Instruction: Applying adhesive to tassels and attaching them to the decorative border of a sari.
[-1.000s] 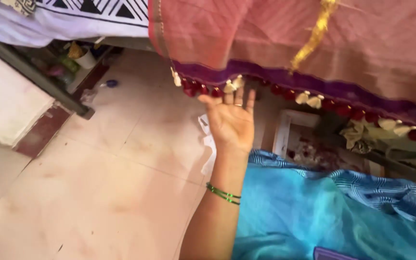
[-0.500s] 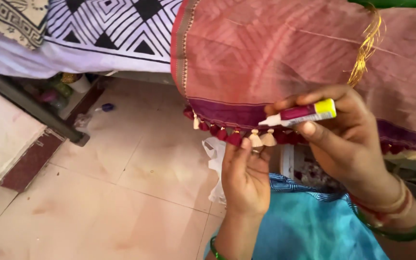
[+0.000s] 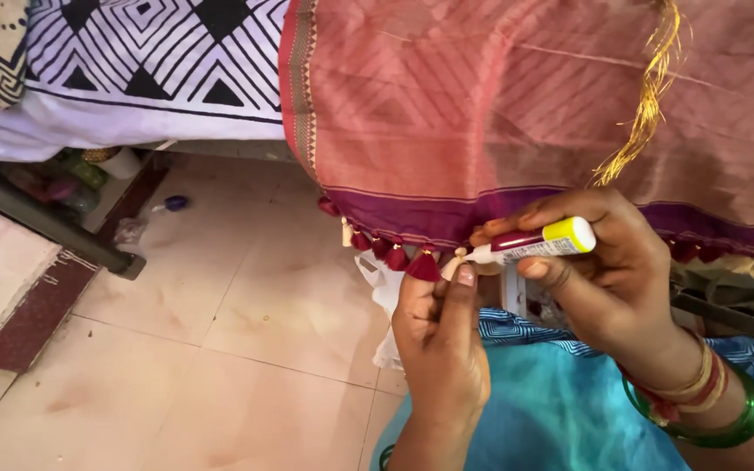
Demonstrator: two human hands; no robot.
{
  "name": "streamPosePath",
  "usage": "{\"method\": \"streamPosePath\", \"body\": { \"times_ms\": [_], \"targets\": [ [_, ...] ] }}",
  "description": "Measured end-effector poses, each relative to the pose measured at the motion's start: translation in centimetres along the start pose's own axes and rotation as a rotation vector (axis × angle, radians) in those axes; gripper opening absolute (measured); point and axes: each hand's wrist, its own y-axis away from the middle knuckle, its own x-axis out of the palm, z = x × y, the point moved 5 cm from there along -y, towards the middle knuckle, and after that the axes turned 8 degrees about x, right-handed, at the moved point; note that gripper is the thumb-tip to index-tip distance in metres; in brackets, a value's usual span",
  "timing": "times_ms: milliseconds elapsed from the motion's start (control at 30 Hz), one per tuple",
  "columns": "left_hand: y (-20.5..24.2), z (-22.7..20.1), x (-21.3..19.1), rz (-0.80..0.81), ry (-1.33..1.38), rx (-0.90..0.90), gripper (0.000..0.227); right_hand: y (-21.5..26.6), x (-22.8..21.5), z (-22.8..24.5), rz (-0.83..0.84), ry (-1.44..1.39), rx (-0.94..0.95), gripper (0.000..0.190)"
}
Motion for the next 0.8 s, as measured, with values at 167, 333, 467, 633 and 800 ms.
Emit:
{"method": "streamPosePath", "body": {
  "times_ms": [167, 333, 467, 633, 800],
  "targets": [
    [0.16, 0.10, 0.20, 0.007, -0.012, 0.008, 0.022, 0.05, -0.05, 0.04, -0.024, -0.005, 0.020, 0.024],
    [0.18, 0.19, 0.25, 0.002, -0.003, -0.015, 0.022, 0.38, -0.29, -0.15, -0.045, -0.020, 0.033, 0.025],
    [0.08, -0.15, 0.72, -0.002, 0.002, -0.025, 0.024, 0.28, -0.14, 0.02, -0.046, -0.019, 0.047, 0.025],
    [0.18, 0.33, 0.24, 0.001, 0.019, -0.024, 0.024, 0.43, -0.27, -0.10, -0.054, -0.012, 0.044, 0.025],
    [0.20, -0.01, 0.64, 0.001, 0.004, 0.002, 0.026, 0.58, -0.26, -0.12, -0.046, -0.044, 0.045, 0.024]
  ]
}}
